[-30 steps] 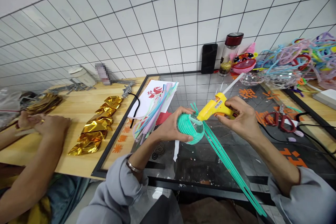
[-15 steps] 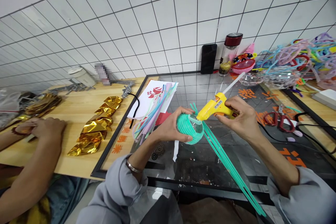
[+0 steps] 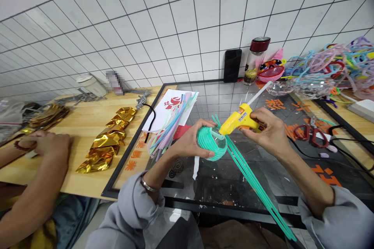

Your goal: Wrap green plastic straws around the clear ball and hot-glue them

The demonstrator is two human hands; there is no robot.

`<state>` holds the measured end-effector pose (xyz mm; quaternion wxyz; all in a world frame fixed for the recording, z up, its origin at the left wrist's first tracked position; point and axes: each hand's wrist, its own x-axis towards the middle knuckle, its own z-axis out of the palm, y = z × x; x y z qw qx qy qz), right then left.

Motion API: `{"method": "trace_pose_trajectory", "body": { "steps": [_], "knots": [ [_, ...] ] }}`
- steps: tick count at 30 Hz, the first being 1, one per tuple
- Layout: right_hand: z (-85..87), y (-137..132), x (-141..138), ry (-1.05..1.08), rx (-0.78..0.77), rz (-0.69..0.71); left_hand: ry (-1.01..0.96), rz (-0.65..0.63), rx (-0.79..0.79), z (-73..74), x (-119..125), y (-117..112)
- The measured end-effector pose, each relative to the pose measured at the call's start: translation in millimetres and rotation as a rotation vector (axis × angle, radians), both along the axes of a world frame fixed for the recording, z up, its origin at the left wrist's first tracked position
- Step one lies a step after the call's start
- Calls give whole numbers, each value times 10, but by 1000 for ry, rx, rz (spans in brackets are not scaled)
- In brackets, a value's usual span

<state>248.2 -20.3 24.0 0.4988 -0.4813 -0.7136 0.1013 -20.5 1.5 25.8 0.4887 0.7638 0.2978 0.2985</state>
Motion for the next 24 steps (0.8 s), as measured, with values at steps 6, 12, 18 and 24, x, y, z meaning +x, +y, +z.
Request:
{"method": "trace_pose_trajectory", "body": {
  "steps": [6, 12, 18, 24],
  "knots": [
    [-4, -10, -26, 9, 12, -18, 8, 1, 3, 6, 3, -3],
    [-18, -16, -74, 42, 33, -72, 24, 11, 0, -7, -6, -8],
    [-13, -21, -81, 39, 32, -82, 20, 7, 6, -13, -5, -4],
    [-164, 106, 62, -22, -13, -239, 3, -6, 24, -13, -7, 6]
  ]
}}
